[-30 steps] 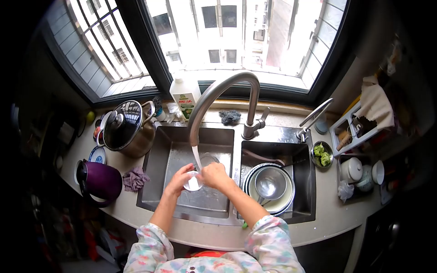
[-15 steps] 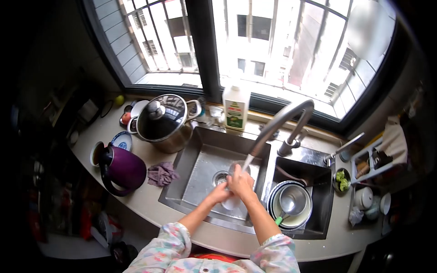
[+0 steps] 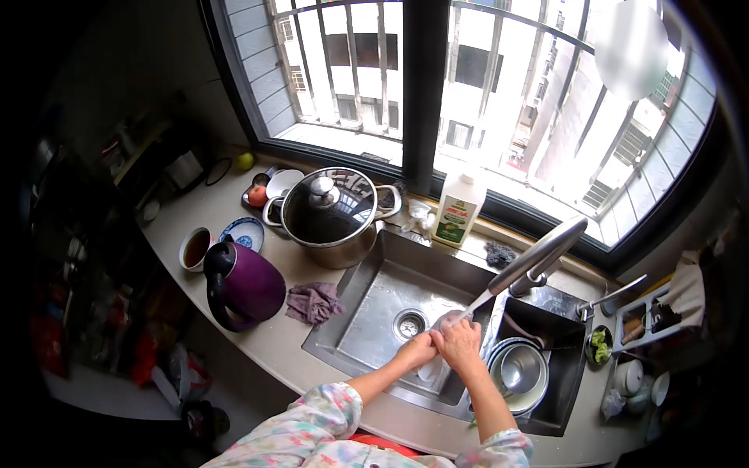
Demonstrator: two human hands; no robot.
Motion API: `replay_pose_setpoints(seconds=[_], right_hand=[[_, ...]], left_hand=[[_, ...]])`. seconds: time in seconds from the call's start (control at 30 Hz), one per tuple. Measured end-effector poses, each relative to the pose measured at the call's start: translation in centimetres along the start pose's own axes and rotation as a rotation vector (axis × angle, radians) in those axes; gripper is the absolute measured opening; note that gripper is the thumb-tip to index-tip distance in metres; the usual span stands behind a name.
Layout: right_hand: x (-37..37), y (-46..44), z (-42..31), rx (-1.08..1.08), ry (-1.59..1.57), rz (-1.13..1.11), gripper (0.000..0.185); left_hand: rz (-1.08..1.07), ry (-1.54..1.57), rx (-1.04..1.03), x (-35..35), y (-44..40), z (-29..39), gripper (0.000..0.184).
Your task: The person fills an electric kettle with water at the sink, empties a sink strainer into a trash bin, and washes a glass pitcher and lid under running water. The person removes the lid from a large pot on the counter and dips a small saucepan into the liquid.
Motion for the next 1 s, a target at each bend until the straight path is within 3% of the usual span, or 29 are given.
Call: replay_pose_setpoints(seconds=[0.1, 0.13, 0.17, 0.23, 0.3, 0.37, 0.47, 0.6, 0.8, 0.83, 1.0], right_hand=[[-1.4, 0.6, 1.2, -0.231, -0.271, -0.386, 0.03], [-0.8, 1.0, 2.1, -0.157, -0.381, -0.184, 0.027], [-1.9, 1.7, 4.2, -0.319, -0.771, -0.16, 0.018], [-3.0, 2.9, 7.3, -0.468, -1.0, 0.042, 0.02], [0.3, 2.9, 6.8, -0.425, -0.878, 0.344, 0.027], [-3.2, 3.8, 8.4, -0.393, -0.828, 0.286, 0.04], [-6.7, 3.8, 8.0, -0.477, -1.114, 0.234, 0.055], [-6.1, 5.1, 6.8, -0.655, -1.017, 0.204, 0.056], [-6.7, 3.8, 8.1, -0.709, -1.045, 0.229, 0.047], [-7.0, 3.7, 8.5, -0.713, -1.033, 0.149, 0.048], [-4.3, 5.5, 5.8, -0.804, -1.356, 0.098, 0.052]], left_hand=[[0.085, -0.074, -0.072, 0.4, -0.7, -0.8, 0.038], [0.041, -0.088, -0.058, 0.3, -1.2, -0.9, 0.038], [0.02, -0.064, -0.107, 0.7, -0.8, -0.3, 0.036], [0.032, 0.019, -0.085, 1.3, -0.4, -0.1, 0.034], [0.05, -0.093, -0.007, 1.5, -0.3, -0.3, 0.043], [0.075, -0.123, 0.003, 1.2, -1.3, -0.9, 0.055], [-0.046, -0.106, -0.012, 1.9, -1.8, 0.1, 0.07], [-0.043, -0.115, -0.013, 1.7, -0.5, -0.3, 0.072], [0.028, -0.19, -0.038, 3.0, -1.0, 0.7, 0.066], [0.021, -0.212, -0.025, 3.0, -1.2, 1.0, 0.066], [0.017, -0.045, 0.034, 4.4, 0.7, 0.5, 0.067]])
Point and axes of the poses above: each hand's wrist, its own y-axis away from the middle knuckle, its own x-axis out of the back of the hand, z = x × y, the point moved 7 cm from there along -y, towards the middle knuckle, and after that the axes turned 4 degrees about -y, right-handed, at the moved point
